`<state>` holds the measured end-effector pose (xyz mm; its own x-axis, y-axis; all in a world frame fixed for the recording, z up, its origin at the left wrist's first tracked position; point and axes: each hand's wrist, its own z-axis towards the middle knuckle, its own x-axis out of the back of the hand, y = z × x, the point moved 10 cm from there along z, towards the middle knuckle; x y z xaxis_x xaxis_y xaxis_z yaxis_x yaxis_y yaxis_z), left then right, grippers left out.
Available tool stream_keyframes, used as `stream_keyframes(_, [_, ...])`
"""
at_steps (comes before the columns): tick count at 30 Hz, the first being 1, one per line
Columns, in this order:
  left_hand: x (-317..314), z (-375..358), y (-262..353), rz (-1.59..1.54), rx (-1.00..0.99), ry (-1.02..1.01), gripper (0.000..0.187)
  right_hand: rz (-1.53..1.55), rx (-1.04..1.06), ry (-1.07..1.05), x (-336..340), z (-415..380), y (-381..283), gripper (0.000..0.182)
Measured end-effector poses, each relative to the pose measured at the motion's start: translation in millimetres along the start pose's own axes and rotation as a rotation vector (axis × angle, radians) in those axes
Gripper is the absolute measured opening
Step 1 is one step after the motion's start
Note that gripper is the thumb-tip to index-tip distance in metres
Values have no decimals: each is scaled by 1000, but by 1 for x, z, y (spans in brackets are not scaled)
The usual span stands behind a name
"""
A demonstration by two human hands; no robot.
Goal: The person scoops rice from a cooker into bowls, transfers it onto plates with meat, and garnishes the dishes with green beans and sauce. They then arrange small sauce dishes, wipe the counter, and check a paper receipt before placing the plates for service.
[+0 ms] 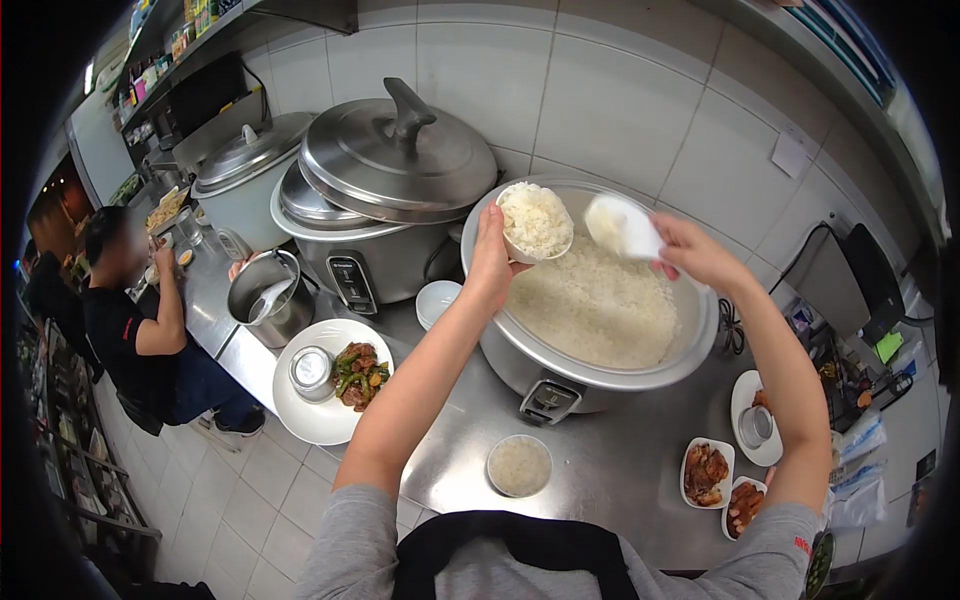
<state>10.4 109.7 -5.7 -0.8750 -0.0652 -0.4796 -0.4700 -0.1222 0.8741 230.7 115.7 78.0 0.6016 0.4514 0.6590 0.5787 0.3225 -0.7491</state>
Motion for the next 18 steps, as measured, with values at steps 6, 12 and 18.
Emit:
stream_keyframes(6, [-33, -12, -29, -297, 100, 78, 53, -1011, 374, 528, -82, -23, -66, 53])
stream_keyframes(12, [-22, -14, -25, -243, 79, -55, 52, -144, 156, 409, -22, -39, -68, 57])
stream_keyframes(18, [-40, -37, -5, -53, 55, -121, 52, -961, 290, 433, -73, -29, -78, 51])
